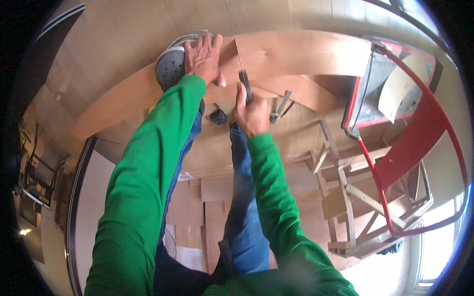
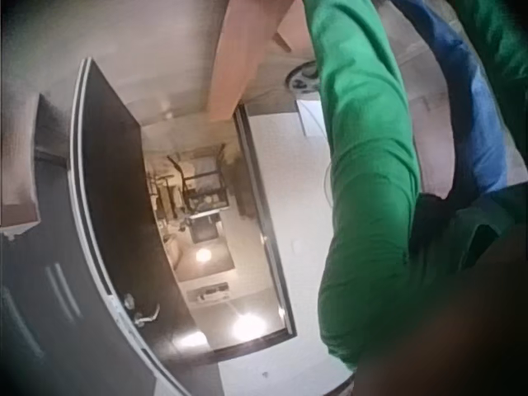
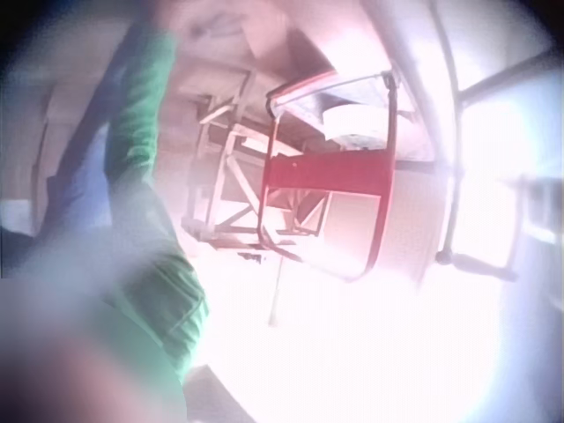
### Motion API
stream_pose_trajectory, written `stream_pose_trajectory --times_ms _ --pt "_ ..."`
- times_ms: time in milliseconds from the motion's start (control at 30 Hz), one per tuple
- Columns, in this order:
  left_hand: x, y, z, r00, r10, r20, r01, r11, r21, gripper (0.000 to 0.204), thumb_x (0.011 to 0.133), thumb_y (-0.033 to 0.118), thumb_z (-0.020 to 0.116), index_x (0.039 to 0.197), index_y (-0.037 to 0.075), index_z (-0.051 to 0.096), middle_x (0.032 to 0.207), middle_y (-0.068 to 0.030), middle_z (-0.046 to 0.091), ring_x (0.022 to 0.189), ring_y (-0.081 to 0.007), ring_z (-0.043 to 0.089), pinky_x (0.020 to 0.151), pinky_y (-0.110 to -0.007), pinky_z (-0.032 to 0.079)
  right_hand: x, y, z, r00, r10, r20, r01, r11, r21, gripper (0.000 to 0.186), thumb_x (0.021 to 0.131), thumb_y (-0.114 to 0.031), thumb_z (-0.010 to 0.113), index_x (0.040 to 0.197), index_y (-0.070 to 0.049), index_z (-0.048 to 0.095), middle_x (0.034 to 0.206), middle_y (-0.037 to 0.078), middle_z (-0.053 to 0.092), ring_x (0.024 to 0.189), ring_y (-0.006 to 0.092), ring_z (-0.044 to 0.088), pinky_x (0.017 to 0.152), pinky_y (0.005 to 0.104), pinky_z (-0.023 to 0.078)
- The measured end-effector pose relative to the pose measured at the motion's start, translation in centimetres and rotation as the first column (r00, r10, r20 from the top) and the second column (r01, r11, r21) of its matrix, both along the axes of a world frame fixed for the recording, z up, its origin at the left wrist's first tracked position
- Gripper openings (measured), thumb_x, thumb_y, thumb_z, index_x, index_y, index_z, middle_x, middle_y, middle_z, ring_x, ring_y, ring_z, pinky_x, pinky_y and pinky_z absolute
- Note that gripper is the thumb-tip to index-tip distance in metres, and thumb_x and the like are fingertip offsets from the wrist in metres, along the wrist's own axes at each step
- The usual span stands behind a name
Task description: The person measures and marks a wooden plank with a tape measure and pencil, then uses a hand saw to cut along the marked line. The cut piece is separated and set aside.
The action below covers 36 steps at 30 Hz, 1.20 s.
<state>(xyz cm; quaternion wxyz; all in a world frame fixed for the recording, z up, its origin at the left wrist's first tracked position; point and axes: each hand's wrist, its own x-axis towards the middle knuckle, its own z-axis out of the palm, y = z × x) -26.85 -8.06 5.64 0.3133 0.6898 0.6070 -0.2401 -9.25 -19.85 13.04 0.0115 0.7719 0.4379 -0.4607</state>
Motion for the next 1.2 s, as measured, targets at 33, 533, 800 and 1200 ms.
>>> stream_pose_trajectory --times_ms 33,533,800,1200 --pt "0.1 0.1 0.1 1.000 -0.007 0.004 0.007 1.000 -0.012 0.120 0.042 0.041 0.111 0.141 0.018 0.048 0.138 -0.0061 0.059 0.138 -0.0293 0.057 0.112 -0.064 0.042 0.7 -1.8 3.5 1.000 0.002 -0.014 -0.001 0.998 0.055 0.051 0.110 -0.041 0.066 0.097 0.006 0.078 0.080 0.035 0.069 0.075 0.0510 0.074 0.061 0.0525 0.054" --pt "0.0 0.6 0.3 1.000 -0.003 0.020 0.003 1.000 0.016 0.116 0.042 0.043 0.111 0.135 0.016 0.048 0.138 -0.0086 0.060 0.137 -0.0326 0.060 0.108 -0.064 0.044 -0.2 -0.3 1.0 0.999 -0.026 -0.020 0.027 0.996 0.087 0.057 0.109 -0.043 0.068 0.081 0.006 0.074 0.074 0.035 0.067 0.074 0.0533 0.073 0.060 0.0547 0.053" --pt "-0.1 0.3 -0.1 0.999 0.023 0.041 -0.024 1.000 0.009 0.118 0.042 0.042 0.111 0.138 0.015 0.048 0.140 -0.0094 0.060 0.139 -0.0326 0.058 0.109 -0.066 0.043 0.1 -1.5 9.3 0.994 0.048 0.093 -0.040 0.995 -0.087 0.042 0.109 -0.029 0.069 0.089 0.007 0.075 0.077 0.034 0.069 0.073 0.0473 0.076 0.060 0.0497 0.055" --pt "0.0 0.4 0.7 1.000 0.014 0.024 -0.014 1.000 -0.020 0.117 0.040 0.043 0.111 0.136 0.017 0.048 0.140 -0.0075 0.060 0.139 -0.0307 0.058 0.111 -0.065 0.042 1.2 -6.1 15.9 0.974 -0.199 0.104 0.218 0.950 -0.222 0.035 0.109 -0.026 0.069 0.094 0.005 0.078 0.081 0.034 0.071 0.075 0.0471 0.077 0.063 0.0532 0.055"
